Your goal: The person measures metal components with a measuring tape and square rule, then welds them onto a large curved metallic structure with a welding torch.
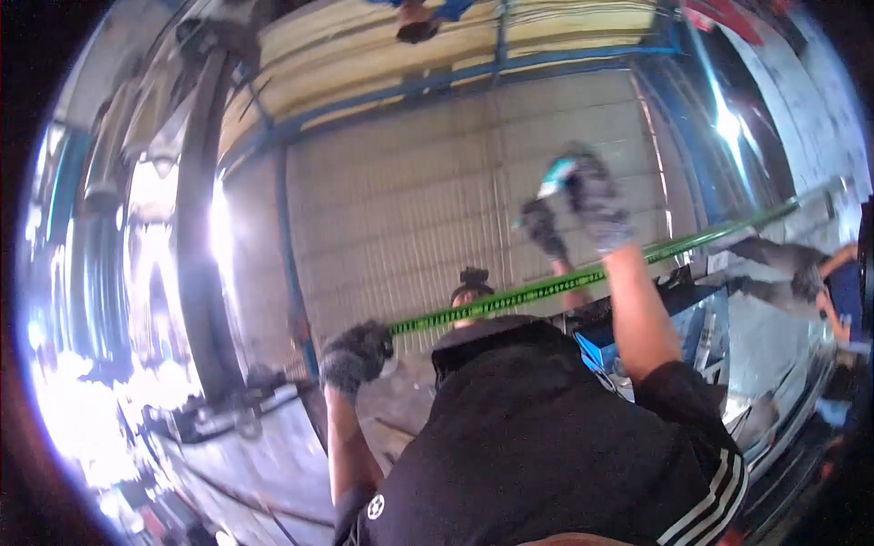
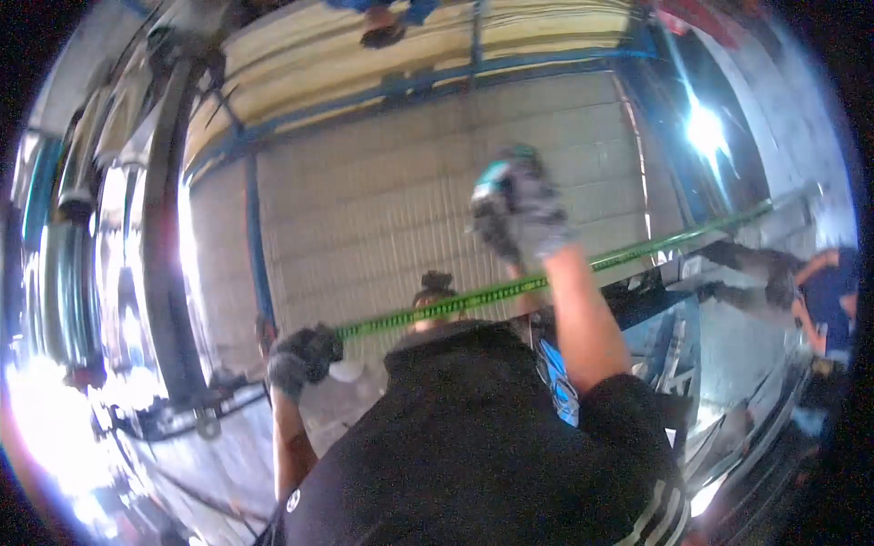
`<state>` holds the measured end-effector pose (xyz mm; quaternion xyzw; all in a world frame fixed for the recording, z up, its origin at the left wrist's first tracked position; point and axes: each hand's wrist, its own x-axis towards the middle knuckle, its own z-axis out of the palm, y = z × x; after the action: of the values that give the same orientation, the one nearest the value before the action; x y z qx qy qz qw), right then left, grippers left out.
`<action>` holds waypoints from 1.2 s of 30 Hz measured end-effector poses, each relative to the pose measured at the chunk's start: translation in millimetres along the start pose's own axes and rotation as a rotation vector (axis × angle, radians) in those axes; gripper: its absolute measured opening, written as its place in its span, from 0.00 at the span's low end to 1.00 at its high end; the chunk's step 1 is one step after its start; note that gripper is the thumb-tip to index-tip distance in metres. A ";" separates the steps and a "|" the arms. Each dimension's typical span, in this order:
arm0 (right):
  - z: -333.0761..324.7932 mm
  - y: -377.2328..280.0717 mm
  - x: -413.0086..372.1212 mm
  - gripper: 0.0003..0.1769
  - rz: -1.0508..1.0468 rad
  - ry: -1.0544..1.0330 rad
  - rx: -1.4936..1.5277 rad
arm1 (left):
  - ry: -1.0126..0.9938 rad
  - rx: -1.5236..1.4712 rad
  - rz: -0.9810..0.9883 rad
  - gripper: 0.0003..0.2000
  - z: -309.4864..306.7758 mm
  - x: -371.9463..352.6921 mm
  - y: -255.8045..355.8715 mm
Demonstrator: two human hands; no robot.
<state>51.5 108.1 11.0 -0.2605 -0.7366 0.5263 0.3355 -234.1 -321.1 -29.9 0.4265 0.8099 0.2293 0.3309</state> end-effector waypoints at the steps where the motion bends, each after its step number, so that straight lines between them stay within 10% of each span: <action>1: -17.3 -1.6 -16.2 0.19 -0.042 0.186 0.080 | 0.045 -0.184 -0.009 0.12 8.2 -2.3 -23.2; 2: -41.6 -6.6 -32.7 0.20 0.102 0.260 0.273 | -0.028 0.386 -0.056 0.12 -24.1 -8.3 71.9; 4: -77.0 -12.6 -60.7 0.20 0.293 0.407 0.419 | -0.140 0.260 0.010 0.08 -10.1 3.1 21.6; 5: -84.7 -12.2 -76.8 0.21 0.336 0.480 0.378 | 0.006 -0.636 0.139 0.05 -9.1 -14.4 20.6; 6: -89.4 -9.5 -91.7 0.21 0.406 0.456 0.364 | -0.128 -0.726 0.326 0.06 -0.5 -3.0 -14.0; 7: -88.1 -6.6 -100.6 0.22 0.369 0.482 0.276 | -0.046 -0.588 0.087 0.11 5.5 -10.4 -39.4; 9: -99.9 -25.6 -92.5 0.24 0.299 0.523 0.133 | -0.125 0.770 -0.013 0.11 -41.1 -11.5 101.2; 18: -89.8 5.0 -107.4 0.23 0.324 0.625 -0.126 | 0.271 0.685 -0.160 0.15 -34.8 -37.7 85.5; 22: -87.1 -2.9 -104.8 0.23 0.219 0.605 -0.189 | 0.347 0.611 -0.214 0.15 -28.8 -35.0 104.1; 24: -97.1 14.1 -111.3 0.23 -0.287 0.430 -1.013 | 0.393 0.585 -0.357 0.14 -31.2 -34.1 121.7; 27: -90.6 7.2 -109.5 0.22 0.237 0.606 -0.266 | 0.467 0.572 -0.366 0.14 -25.5 -37.0 130.7; 36: -70.6 -2.6 -108.8 0.20 0.253 0.495 0.170 | 0.497 0.763 -0.352 0.14 -8.1 -25.6 141.3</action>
<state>175.3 69.6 5.1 -0.4418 -0.5471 0.5444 0.4573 -153.1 -268.4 76.7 0.3062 0.9505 -0.0484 -0.0188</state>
